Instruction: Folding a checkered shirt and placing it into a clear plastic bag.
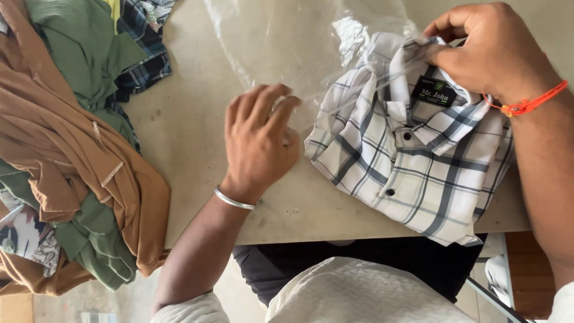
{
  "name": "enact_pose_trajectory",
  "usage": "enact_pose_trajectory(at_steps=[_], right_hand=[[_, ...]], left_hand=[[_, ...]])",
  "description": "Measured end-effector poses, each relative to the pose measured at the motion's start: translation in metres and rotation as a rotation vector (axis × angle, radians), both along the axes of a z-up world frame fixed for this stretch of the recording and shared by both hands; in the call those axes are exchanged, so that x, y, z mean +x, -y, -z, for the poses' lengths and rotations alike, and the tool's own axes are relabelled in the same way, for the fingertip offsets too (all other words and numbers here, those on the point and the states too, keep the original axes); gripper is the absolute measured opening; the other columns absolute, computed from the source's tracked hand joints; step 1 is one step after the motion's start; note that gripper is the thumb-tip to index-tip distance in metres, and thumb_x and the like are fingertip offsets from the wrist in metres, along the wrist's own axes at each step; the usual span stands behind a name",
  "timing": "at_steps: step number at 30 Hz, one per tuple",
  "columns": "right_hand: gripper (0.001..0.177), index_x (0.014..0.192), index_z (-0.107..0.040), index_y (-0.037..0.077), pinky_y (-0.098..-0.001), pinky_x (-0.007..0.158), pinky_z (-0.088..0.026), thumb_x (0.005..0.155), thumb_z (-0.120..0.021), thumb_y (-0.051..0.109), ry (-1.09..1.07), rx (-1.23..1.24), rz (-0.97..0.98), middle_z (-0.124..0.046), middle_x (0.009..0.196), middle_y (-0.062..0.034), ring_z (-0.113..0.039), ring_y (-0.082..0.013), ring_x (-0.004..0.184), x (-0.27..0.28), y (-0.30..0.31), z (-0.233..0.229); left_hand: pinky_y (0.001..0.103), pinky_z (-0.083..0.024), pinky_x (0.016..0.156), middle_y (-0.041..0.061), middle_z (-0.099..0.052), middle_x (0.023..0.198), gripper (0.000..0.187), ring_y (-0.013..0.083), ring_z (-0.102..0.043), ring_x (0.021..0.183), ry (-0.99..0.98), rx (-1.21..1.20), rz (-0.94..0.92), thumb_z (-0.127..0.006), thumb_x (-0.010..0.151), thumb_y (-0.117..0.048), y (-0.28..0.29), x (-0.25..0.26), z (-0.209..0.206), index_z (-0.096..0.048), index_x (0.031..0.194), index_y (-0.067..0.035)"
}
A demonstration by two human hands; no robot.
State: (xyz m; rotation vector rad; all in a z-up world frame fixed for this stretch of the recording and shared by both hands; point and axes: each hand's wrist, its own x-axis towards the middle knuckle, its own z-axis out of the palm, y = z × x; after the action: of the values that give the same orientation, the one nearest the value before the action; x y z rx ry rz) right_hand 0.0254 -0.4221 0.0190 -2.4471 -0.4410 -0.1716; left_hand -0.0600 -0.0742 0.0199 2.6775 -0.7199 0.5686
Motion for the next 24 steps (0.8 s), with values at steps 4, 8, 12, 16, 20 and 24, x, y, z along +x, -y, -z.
enact_pose_trajectory(at_steps=[4,8,12,16,20,24], right_hand=[[0.027,0.112,-0.073,-0.003,-0.0326,0.067,-0.053,0.088,-0.078,0.008,-0.03,0.011,0.053,-0.073,0.101,-0.0193,-0.069,-0.022,0.079,-0.004,-0.001,-0.007],[0.032,0.118,-0.071,-0.001,-0.035,0.063,-0.053,0.086,-0.071,0.006,-0.168,0.01,0.095,-0.072,0.109,-0.0175,-0.069,-0.0235,0.075,-0.006,0.001,-0.008],[0.031,0.118,-0.071,-0.002,-0.0359,0.069,-0.056,0.088,-0.069,0.004,-0.06,-0.045,0.034,-0.073,0.108,-0.0183,-0.07,-0.0248,0.08,-0.03,0.013,-0.003],[0.028,0.116,-0.074,0.001,-0.0373,0.082,-0.058,0.088,-0.072,0.006,-0.023,-0.129,0.002,-0.076,0.104,-0.0157,-0.073,-0.0257,0.089,-0.052,0.002,-0.007],[0.045,0.123,-0.07,-0.005,-0.0412,0.089,-0.056,0.082,-0.076,0.012,0.034,-0.207,-0.007,-0.074,0.111,-0.0185,-0.071,-0.0307,0.099,-0.068,-0.02,-0.021],[0.058,0.122,-0.064,-0.012,-0.044,0.094,-0.054,0.078,-0.079,0.022,0.414,-0.341,-0.111,-0.069,0.116,-0.0244,-0.068,-0.0361,0.107,-0.106,-0.03,-0.06]], left_hand=[[0.041,-0.055,0.095,0.007,-0.066,0.127,0.049,0.0272,-0.064,0.118,0.057,-0.012,-0.11,-0.062,0.079,0.004,-0.007,-0.002,-0.012,-0.07,0.125,-0.014],[0.032,-0.061,0.072,0.009,-0.064,0.127,0.047,0.0235,-0.067,0.107,-0.043,-0.017,-0.049,-0.061,0.085,0.005,-0.01,-0.006,0.006,-0.069,0.129,-0.011],[0.035,-0.058,0.067,0.01,-0.065,0.12,0.042,0.0262,-0.066,0.101,-0.115,-0.002,0.009,-0.065,0.086,0.0,0.008,-0.066,-0.024,-0.069,0.126,-0.009],[0.038,-0.058,0.073,0.009,-0.064,0.113,0.041,0.0263,-0.065,0.101,-0.099,-0.108,-0.183,-0.068,0.083,-0.005,0.018,-0.102,-0.02,-0.068,0.123,-0.011],[0.04,-0.056,0.077,0.012,-0.065,0.113,0.044,0.0284,-0.065,0.095,-0.107,-0.269,-0.327,-0.072,0.081,-0.005,0.018,-0.11,0.011,-0.067,0.125,-0.006],[0.034,-0.055,0.068,0.012,-0.068,0.111,0.04,0.0206,-0.064,0.07,-0.249,-0.487,-0.332,-0.071,0.083,0.001,0.013,-0.107,0.011,-0.068,0.122,-0.004]])
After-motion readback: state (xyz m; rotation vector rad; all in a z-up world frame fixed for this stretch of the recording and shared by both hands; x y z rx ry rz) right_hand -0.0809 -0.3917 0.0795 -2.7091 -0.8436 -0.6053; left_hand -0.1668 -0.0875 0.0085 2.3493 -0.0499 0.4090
